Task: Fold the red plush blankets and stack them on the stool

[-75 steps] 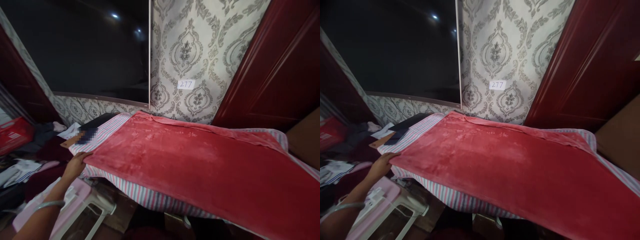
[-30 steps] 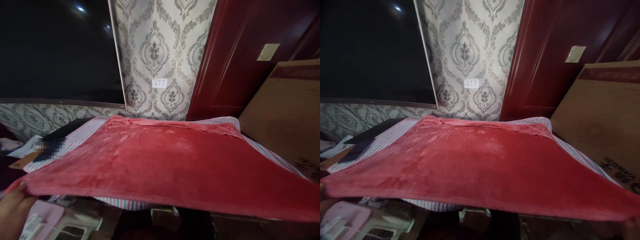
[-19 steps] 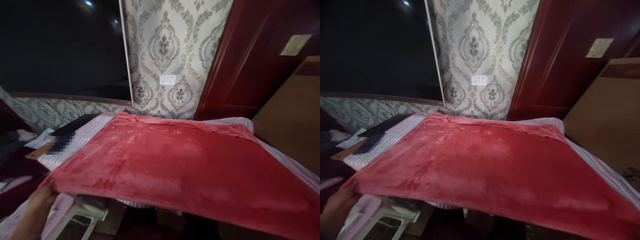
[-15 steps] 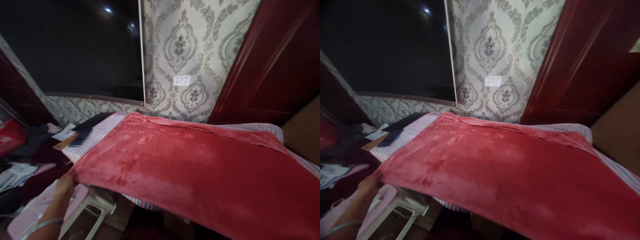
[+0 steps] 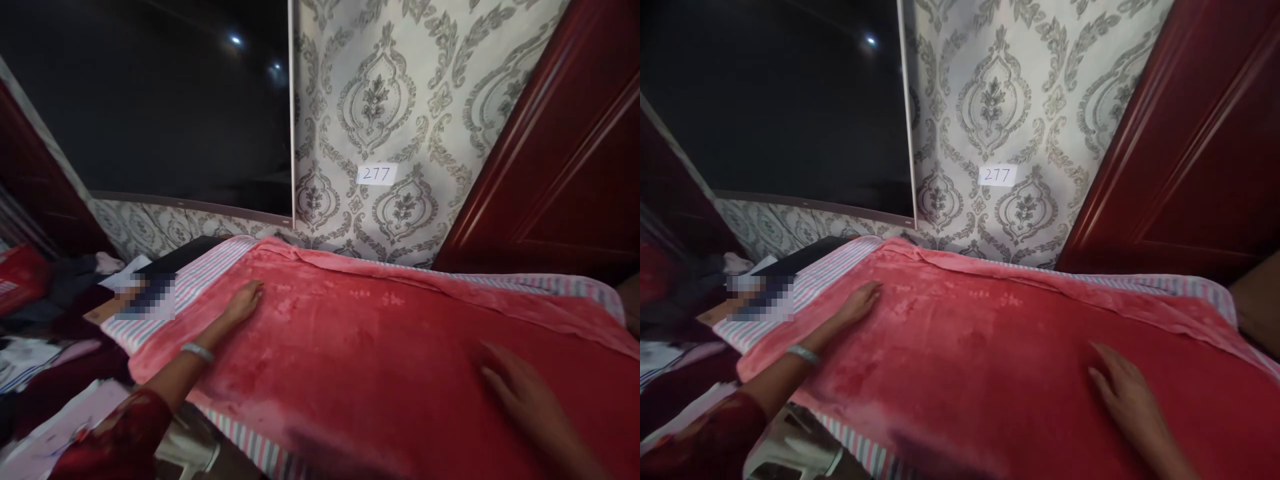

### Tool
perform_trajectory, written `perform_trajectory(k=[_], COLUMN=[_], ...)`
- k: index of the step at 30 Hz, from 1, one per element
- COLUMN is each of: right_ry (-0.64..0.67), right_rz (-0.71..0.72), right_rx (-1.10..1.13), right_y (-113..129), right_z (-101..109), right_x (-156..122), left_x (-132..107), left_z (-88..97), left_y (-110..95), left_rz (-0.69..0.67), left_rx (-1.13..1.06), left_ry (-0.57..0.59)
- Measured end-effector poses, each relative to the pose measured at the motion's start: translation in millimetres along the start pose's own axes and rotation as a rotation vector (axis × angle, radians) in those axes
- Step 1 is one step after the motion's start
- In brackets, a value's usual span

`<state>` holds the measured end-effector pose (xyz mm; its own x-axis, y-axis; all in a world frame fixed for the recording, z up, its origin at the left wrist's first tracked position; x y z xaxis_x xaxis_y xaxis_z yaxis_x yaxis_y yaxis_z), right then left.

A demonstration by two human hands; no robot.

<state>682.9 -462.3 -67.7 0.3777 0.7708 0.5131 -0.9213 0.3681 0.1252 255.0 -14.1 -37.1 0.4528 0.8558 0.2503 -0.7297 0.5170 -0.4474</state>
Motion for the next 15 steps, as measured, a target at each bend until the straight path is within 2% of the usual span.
perform_trajectory(k=[3, 5, 9, 12, 15], right_ry=[0.036, 0.044, 0.046, 0.122, 0.182], right_rz=[0.038, 0.056, 0.022, -0.06, -0.088], right_rx=[0.127, 0.151, 0.037, -0.119, -0.164], right_y=[-9.6, -13.9, -18.4, -20.6, -21.3], right_z=[-48.6, -68.4, -86.4, -100.4, -118.1], right_x=[44.0, 72.3, 128.5, 163.5, 183.4], left_x=[58.3, 94.7, 153.4, 188.7, 223.1], left_z=[-20.9, -27.5, -36.8, -47.7, -60.3], left_y=[-16.9, -21.4, -32.1, -43.1, -49.9], left_rz=[0.004, 0.017, -0.03, -0.078, -0.071], left_rx=[0.029, 0.042, 0.08, 0.13, 0.172], left_ry=[-0.019, -0.044, -0.025, 0.074, 0.159])
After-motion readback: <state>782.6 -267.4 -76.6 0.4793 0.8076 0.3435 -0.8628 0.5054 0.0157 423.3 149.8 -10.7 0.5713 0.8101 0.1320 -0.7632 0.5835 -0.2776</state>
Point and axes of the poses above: each hand's wrist, its own x-axis towards the middle knuckle, its own z-axis out of the back of the hand, y = z × x, the point moved 7 cm from there along x, towards the middle knuckle, and after that the axes turned 8 degrees about z, right-handed, at the moved point
